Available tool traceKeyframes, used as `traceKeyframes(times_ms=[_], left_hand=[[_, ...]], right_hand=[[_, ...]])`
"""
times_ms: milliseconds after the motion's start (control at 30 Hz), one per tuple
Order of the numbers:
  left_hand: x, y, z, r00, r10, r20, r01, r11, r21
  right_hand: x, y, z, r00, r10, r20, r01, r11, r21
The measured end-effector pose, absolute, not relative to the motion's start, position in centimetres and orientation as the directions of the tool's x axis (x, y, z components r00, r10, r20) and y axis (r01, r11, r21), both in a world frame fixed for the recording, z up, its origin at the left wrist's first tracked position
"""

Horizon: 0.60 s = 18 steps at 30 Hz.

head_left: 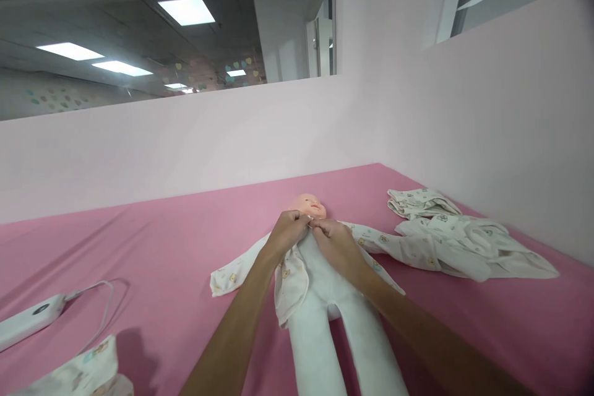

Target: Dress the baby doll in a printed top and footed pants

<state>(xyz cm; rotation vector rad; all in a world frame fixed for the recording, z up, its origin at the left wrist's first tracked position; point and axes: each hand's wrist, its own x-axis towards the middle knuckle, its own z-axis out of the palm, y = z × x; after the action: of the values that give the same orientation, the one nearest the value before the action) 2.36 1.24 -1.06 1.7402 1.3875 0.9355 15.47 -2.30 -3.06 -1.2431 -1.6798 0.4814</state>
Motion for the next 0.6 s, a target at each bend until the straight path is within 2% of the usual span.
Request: traceKeyframes(times_ms=[200, 333, 433, 600], left_hand=[[2.84, 1.81, -1.3, 0.093, 0.994, 0.054, 0.368, -0.085, 0.926], [2.58, 1.48, -0.92, 0.11, 0.994, -0.008, 0.321, -0.028, 0.947], [2.4, 1.32, -0.8, 0.12, 0.992, -0.028, 0.306, -0.01, 0.952], [2.56, 1.22, -0.58, 0.101, 0.994, -0.034, 0.336, -0.002, 0.942]], right_hand=[[15.31, -1.76, -4.04, 0.089, 0.887, 0.454, 0.537, 0.341, -0.771], [15.22, -1.88, -4.13, 0.014, 0.872, 0.489, 0.672, 0.354, -0.65], [15.07, -2.2, -4.07, 0.038, 0.859, 0.511, 0.686, 0.349, -0.638], [15.01, -1.95, -4.03, -0.024, 0.857, 0.514, 0.691, 0.386, -0.611]])
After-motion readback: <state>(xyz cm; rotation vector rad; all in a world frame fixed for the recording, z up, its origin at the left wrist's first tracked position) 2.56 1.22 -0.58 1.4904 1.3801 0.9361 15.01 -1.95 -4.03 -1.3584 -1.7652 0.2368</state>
